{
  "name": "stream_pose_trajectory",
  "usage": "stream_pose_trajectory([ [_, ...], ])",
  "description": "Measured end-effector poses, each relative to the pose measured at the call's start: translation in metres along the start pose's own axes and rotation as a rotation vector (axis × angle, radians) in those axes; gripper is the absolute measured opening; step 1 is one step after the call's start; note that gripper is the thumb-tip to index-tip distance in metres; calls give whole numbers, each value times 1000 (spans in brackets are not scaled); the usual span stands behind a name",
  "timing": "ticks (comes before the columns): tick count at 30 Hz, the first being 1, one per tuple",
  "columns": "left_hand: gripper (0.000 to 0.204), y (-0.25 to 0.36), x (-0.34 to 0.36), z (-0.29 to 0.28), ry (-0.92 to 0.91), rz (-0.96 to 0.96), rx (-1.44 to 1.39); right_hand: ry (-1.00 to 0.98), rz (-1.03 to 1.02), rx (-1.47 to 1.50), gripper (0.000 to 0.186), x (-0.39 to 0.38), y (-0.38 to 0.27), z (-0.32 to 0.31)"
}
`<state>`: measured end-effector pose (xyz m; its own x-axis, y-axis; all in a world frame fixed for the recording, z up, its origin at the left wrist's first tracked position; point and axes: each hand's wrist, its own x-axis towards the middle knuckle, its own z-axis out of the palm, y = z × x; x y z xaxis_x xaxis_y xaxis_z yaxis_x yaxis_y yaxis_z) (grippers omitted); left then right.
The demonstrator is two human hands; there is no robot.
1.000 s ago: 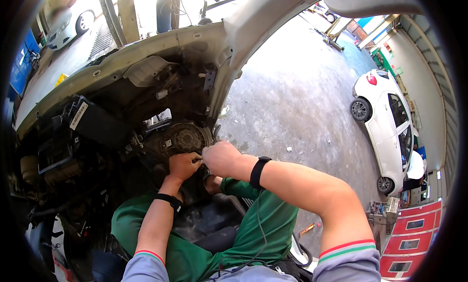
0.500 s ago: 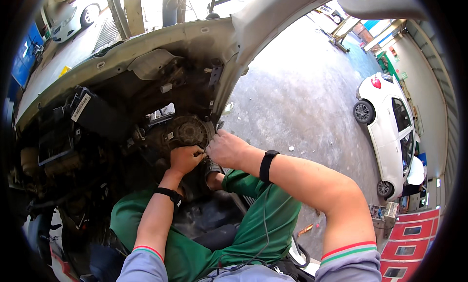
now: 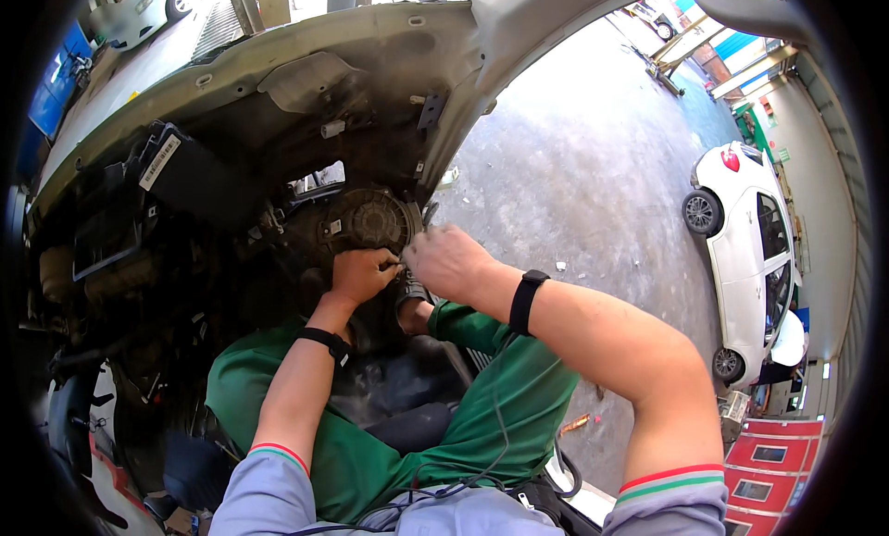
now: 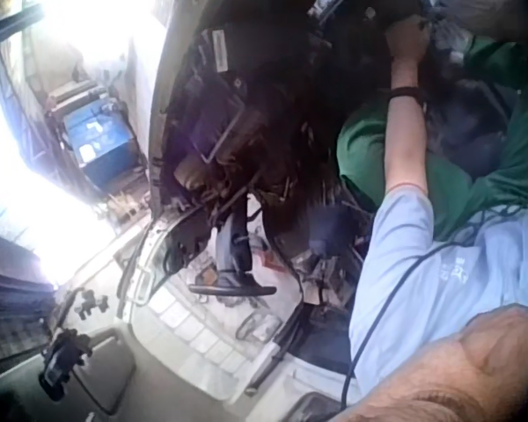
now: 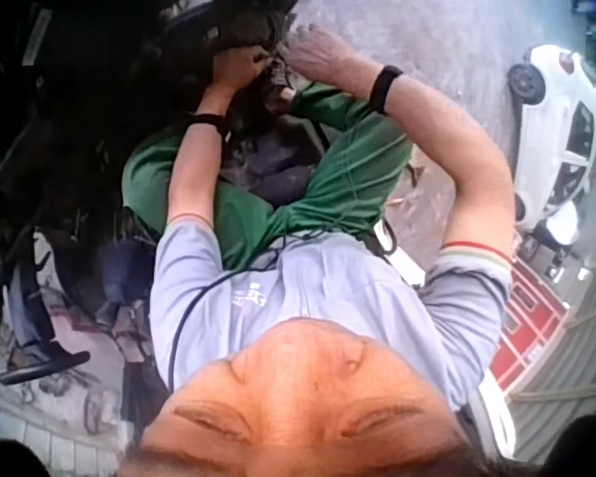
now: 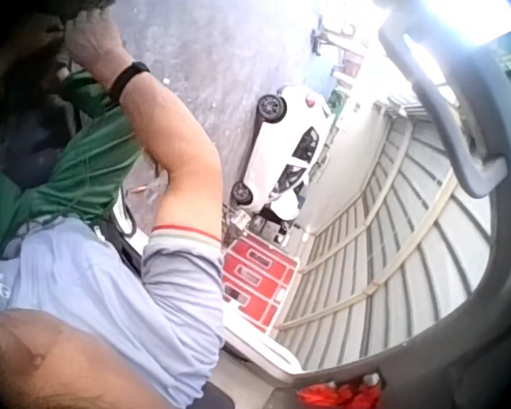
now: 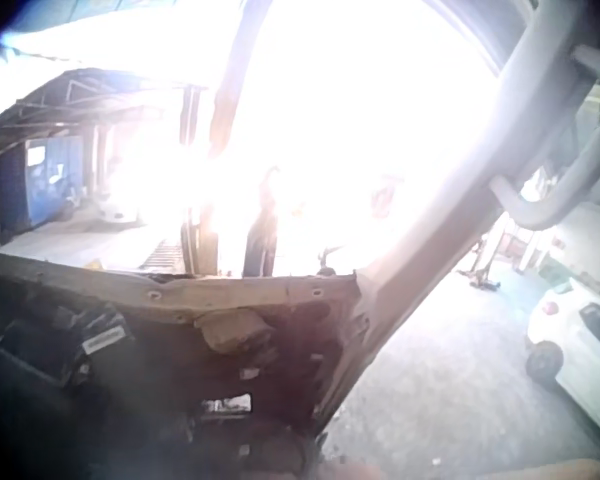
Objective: The person removes a blower motor from the dashboard area of a vehicle by reaching into the interior, detaching the unit, and pulling it out to inspect the fan blades.
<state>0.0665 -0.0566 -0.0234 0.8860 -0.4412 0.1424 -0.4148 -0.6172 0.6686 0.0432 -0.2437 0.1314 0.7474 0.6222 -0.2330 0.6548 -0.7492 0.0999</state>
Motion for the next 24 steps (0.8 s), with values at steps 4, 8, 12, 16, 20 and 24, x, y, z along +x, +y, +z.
stream_pose_trajectory([
  [4,20,5,1,-5,-21,-11,17,25,-299,-198,17,1,5,-7],
  [8,19,3,-3,3,-21,-6,-5,-316,73,187,24,11,6,3],
  [12,19,0,-1,1,13,12,-33,-364,413,451,25,15,2,8],
  [16,17,4,7,-7,-58,-30,-19,-290,642,632,25,9,-4,7],
  [20,19,1,8,-7,-3,-7,-3,48,-187,-181,18,4,-1,-16],
  [24,19,0,8,-5,-42,-17,-16,-83,-177,-96,20,8,9,-11],
])
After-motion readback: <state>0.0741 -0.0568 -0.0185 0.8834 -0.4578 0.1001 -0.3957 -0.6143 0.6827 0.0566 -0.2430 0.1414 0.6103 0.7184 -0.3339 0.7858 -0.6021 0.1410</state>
